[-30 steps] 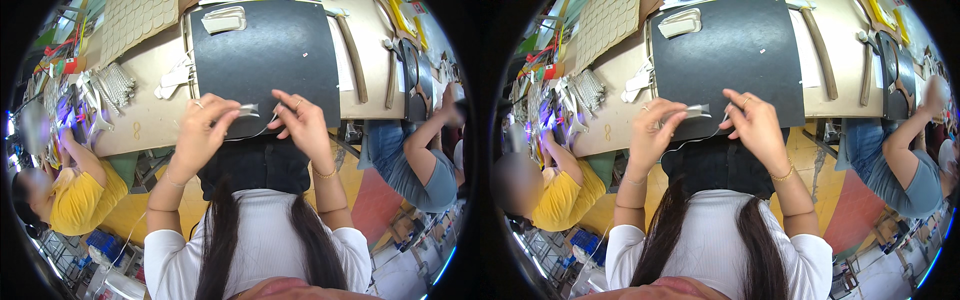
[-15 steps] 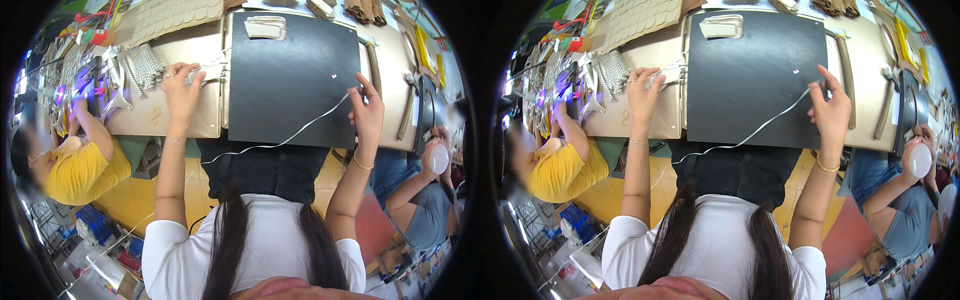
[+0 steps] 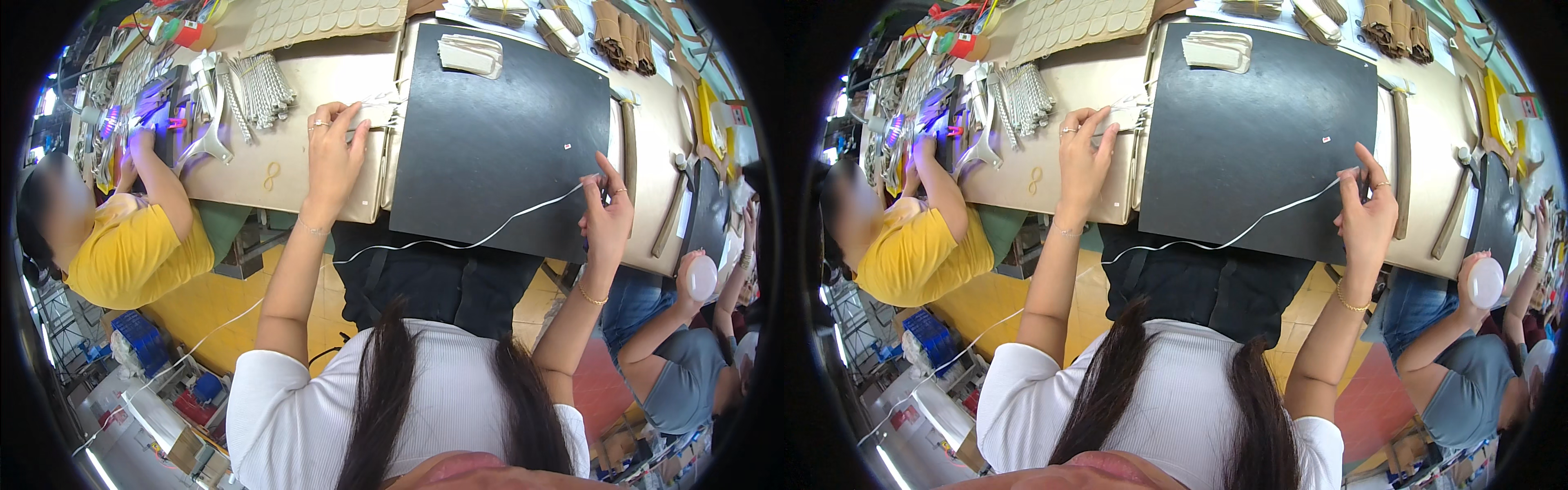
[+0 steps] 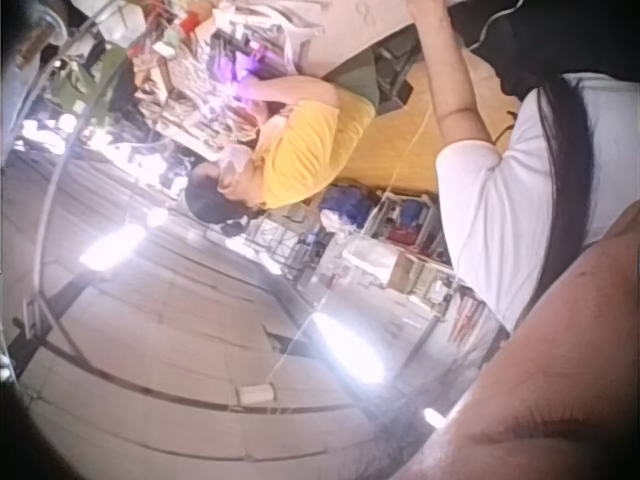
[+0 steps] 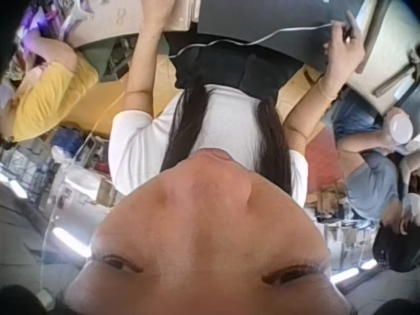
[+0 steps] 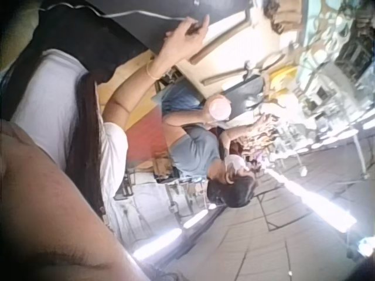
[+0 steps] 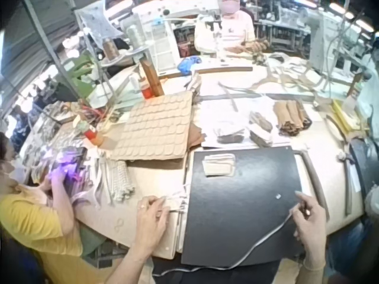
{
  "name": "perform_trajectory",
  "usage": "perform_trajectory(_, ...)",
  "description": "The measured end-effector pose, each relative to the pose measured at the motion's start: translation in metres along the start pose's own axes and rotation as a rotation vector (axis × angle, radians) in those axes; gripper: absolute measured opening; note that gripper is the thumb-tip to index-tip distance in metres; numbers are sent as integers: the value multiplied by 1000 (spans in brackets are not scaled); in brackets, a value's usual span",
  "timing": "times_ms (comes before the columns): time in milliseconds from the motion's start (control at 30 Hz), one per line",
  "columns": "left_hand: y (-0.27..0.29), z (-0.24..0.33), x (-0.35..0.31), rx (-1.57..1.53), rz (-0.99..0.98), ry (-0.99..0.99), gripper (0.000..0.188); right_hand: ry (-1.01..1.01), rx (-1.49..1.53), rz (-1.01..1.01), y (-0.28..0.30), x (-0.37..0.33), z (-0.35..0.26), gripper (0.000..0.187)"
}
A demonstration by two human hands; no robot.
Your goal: The person sits at a workbench and repeatedly sews white fabric pieces using a needle and thread. They pull the thread through the fabric, tie off the ends, and place the finished pieces into a pile on the table. The process is repeated for multiple identical components.
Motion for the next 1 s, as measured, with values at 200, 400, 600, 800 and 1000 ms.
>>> perform_trajectory(200, -2, 0, -3, 48, 19, -62, 22, 216, -258, 28, -34, 29, -32, 43)
perform_trajectory(400, -3, 9, -13, 190, 86, -206, 24, 193, 377, -294, -72, 45, -69, 56)
perform_trajectory(600, -2, -1, -8, 31, 81, -83, 31, 44, 707, -460, -92, 33, -52, 57)
perform_trajectory(800, 0, 1, -2, 106, 87, -97, 28, -183, 1223, -465, -70, 34, -24, 43)
perform_trajectory(1000, 14, 13, -7, 37, 77, -80, 15, -111, 855, -426, -58, 18, -27, 59)
Point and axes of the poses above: each hand's wrist, its own x-axis towards the middle knuckle, its own y-axis out of the back of the hand, z = x × y, the point moved 3 cm from there along x, towards the middle knuckle, and after that the axes turned 10 degrees about -x, right-handed, at the moved point
